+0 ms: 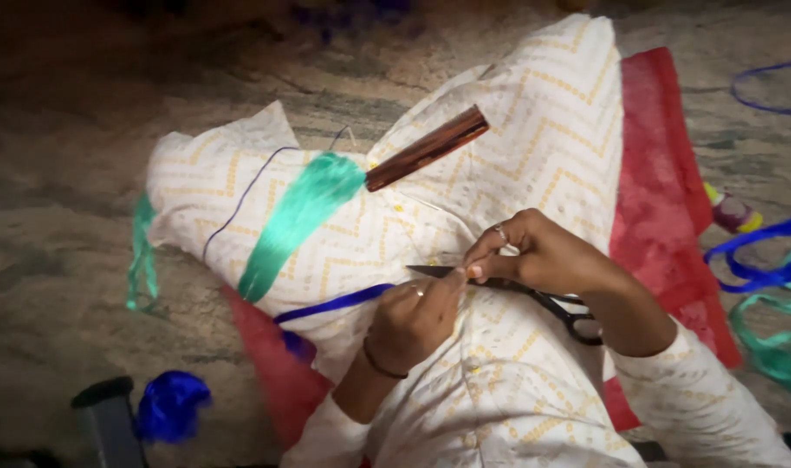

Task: Decorating the edge of a purple and gold fabric with tassels and blue ribbon.

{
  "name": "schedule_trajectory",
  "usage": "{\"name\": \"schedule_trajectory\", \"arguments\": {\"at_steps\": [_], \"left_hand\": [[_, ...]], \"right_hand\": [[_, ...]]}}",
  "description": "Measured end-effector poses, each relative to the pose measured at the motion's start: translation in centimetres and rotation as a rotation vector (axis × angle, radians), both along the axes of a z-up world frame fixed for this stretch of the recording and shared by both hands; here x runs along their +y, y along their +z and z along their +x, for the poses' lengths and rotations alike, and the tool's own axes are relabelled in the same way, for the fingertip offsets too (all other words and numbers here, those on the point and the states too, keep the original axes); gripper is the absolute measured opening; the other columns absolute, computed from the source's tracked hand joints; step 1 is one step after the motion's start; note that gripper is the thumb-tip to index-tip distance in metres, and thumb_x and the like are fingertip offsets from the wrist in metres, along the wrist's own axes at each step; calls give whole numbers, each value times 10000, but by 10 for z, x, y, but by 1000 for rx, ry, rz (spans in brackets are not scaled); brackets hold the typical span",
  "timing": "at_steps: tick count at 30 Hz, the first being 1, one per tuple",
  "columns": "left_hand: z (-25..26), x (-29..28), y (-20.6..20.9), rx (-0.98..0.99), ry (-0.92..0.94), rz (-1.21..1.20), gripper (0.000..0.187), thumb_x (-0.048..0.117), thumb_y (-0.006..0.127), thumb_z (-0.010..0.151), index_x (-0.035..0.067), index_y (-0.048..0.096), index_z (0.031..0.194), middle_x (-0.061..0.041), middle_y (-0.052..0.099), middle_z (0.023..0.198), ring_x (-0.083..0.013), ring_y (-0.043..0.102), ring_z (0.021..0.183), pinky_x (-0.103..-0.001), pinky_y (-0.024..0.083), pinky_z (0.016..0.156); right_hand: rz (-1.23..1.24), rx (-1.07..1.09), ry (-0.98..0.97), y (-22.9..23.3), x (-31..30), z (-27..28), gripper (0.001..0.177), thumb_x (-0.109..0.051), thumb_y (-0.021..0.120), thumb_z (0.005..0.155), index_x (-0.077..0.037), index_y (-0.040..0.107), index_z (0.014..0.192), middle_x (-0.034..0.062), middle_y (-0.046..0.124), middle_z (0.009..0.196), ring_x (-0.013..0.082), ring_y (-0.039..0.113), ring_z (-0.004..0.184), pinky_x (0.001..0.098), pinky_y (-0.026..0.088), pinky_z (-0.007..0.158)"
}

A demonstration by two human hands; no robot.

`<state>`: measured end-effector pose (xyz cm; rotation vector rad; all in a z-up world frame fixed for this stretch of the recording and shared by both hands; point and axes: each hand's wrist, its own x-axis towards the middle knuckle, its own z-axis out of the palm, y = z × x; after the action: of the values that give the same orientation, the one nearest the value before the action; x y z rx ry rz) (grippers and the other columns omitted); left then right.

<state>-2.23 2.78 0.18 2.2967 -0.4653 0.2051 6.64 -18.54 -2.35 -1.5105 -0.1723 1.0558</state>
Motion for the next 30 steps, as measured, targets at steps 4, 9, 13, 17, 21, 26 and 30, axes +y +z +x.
{"name": "schedule_trajectory", "arguments": {"at_steps": [4,9,13,17,21,26,30], "left_hand": [[11,-6,4,-4,40,-100,160,-6,764,907,-3,709,1056,-114,713,812,-219,701,667,-318,544,600],[33,-12,11,253,354,-306,77,22,782,891,13,745,958,-78,772,798,-65,648,557,-226,469,492],[49,-9,-4,444,476,-598,86,39,731,954,-28,728,1009,-25,746,854,-4,587,726,-185,458,591],[59,-2,-8,503,451,-889,92,23,715,996,-61,723,1032,-15,696,892,-17,542,737,-173,419,631],[68,3,10,424,401,-965,101,27,685,983,-51,701,1045,-6,726,981,-14,623,852,-174,503,771],[79,12,14,585,460,-1088,97,38,694,971,-36,723,1027,56,617,767,25,396,575,-181,266,486],[86,14,13,587,450,-1103,94,44,700,976,-28,726,1030,64,601,752,20,365,551,-208,229,469]], "right_hand": [[8,-132,-87,6,-23,15,182,-75,742,869,8,786,1025,67,808,929,107,714,845,277,576,780],[-274,-295,-476,-46,-58,32,178,-41,706,927,-13,750,1097,84,777,1025,115,703,902,273,570,825],[-299,-695,-309,-90,3,31,228,48,693,791,21,746,1011,154,745,950,225,716,795,332,577,712],[-403,-875,50,-75,98,21,149,-243,751,728,-125,749,819,151,736,858,376,696,752,480,541,635],[-405,-851,41,-101,118,20,160,-342,730,735,-193,742,792,119,749,835,375,701,747,513,529,611],[-570,-693,10,-69,94,36,181,-268,738,752,-95,685,761,149,697,706,310,687,640,433,551,630],[-344,-502,-350,-78,46,36,79,-77,682,815,-8,644,813,155,662,692,214,642,579,363,526,607]]}}
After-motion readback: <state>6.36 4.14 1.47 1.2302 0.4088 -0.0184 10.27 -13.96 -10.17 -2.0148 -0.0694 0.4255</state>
